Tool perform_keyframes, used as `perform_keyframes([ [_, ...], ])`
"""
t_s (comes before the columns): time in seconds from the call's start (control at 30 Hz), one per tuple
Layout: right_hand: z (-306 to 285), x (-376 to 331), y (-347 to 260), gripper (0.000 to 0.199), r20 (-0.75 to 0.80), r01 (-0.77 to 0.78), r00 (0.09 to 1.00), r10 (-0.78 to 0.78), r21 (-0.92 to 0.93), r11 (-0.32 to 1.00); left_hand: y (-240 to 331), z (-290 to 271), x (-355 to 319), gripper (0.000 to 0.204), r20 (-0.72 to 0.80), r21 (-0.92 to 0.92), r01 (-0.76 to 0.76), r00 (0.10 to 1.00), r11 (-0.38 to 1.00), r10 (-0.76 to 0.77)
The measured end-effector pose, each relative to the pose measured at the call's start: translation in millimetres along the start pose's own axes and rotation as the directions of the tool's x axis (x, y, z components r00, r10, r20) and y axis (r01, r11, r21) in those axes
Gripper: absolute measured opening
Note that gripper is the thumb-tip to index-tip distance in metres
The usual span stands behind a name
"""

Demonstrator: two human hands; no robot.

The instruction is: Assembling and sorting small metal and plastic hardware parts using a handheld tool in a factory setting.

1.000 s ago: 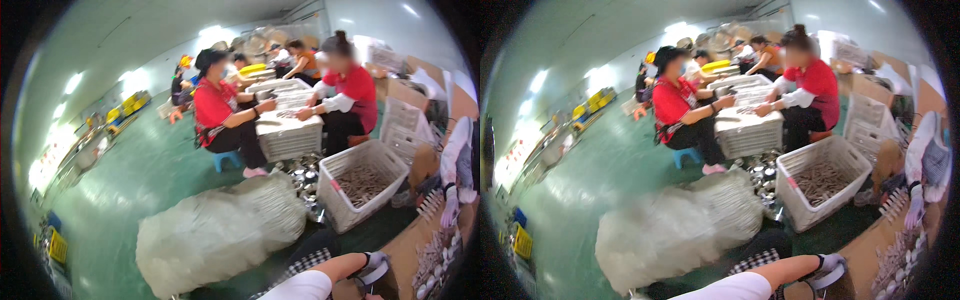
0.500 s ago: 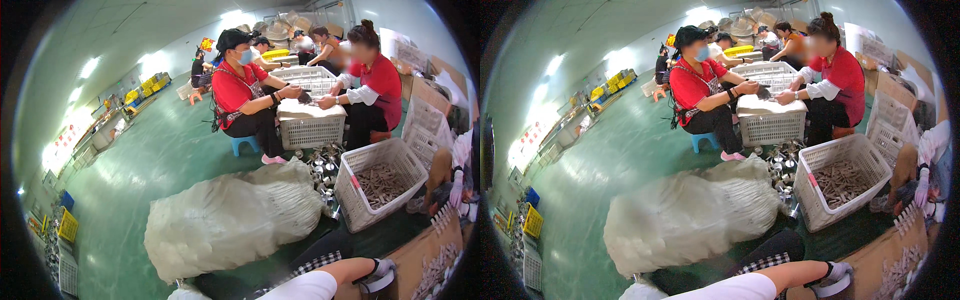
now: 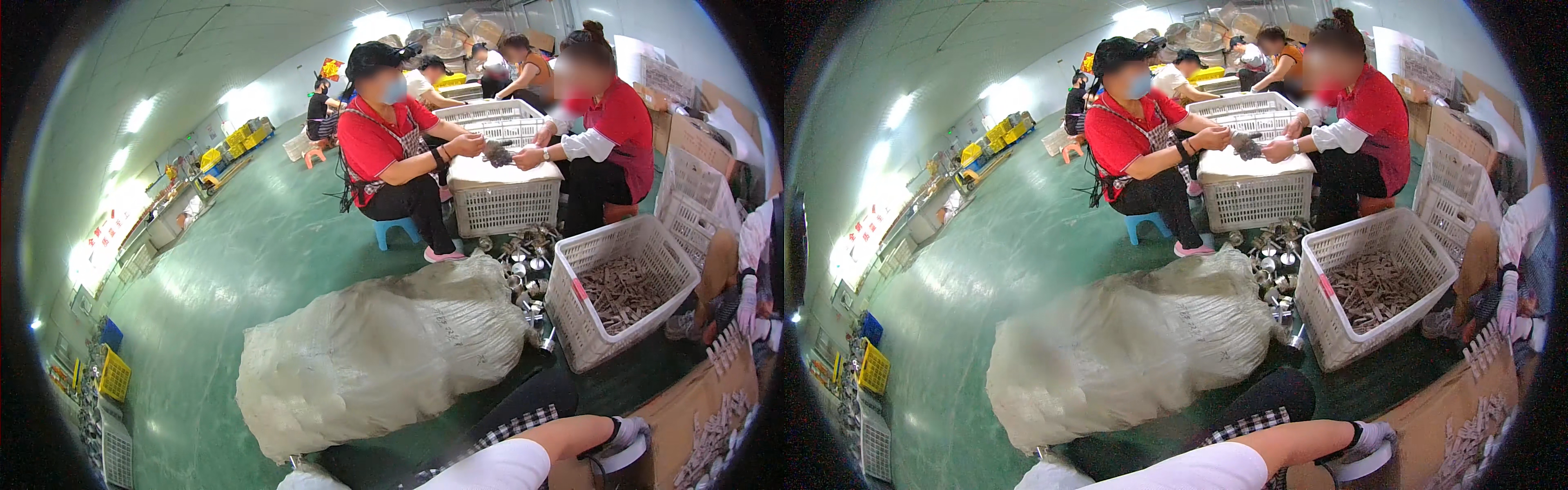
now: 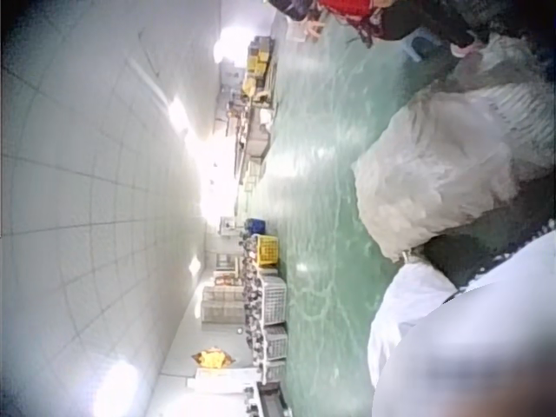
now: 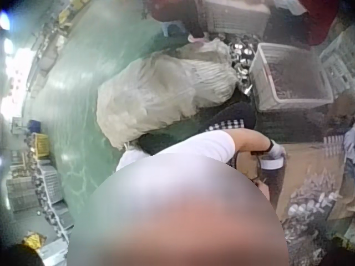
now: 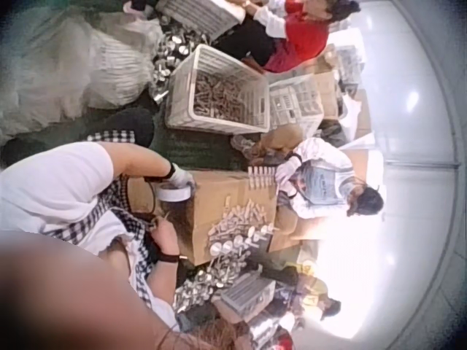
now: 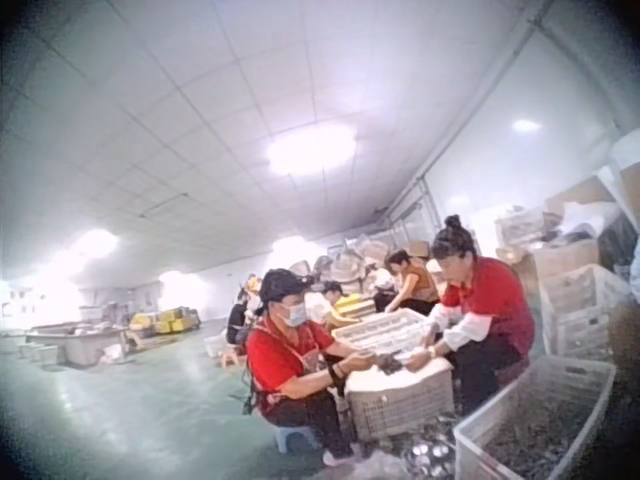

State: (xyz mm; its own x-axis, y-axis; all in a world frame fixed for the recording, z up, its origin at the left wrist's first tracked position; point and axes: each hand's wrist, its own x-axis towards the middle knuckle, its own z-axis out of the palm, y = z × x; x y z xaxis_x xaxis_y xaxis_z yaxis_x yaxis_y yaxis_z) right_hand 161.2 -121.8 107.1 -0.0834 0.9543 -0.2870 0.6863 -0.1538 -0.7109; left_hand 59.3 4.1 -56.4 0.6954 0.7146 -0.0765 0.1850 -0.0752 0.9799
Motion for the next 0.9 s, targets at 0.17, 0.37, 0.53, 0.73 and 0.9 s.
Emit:
perform_keyframes([
  [0.17,-9,-4,9,0.015,-0.064,-0.015,0.998,0.019,0.054,0.998,-1,0,0,0.028,-0.003,-0.001,-0.002,1.000,1.000,0.002],
  [0.37,-23,-7,21,0.015,-0.180,-0.006,0.983,0.043,0.200,0.980,1,5,-1,0.030,-0.001,-0.004,-0.008,1.000,1.000,0.008],
  [0.53,-43,-5,27,0.016,-0.317,0.123,0.948,0.033,0.458,0.880,3,3,-3,0.030,-0.011,0.010,-0.014,1.000,1.000,0.014],
  [0.73,-4,-14,-5,0.016,-0.330,0.280,0.941,-0.073,0.643,0.713,5,-6,-10,0.025,0.024,-0.141,-0.065,0.997,0.988,0.069],
  [0.9,37,-28,-20,0.015,-0.342,0.269,0.931,-0.126,0.414,0.869,-7,-12,-9,0.022,0.147,-0.254,0.039,0.989,0.966,-0.002],
])
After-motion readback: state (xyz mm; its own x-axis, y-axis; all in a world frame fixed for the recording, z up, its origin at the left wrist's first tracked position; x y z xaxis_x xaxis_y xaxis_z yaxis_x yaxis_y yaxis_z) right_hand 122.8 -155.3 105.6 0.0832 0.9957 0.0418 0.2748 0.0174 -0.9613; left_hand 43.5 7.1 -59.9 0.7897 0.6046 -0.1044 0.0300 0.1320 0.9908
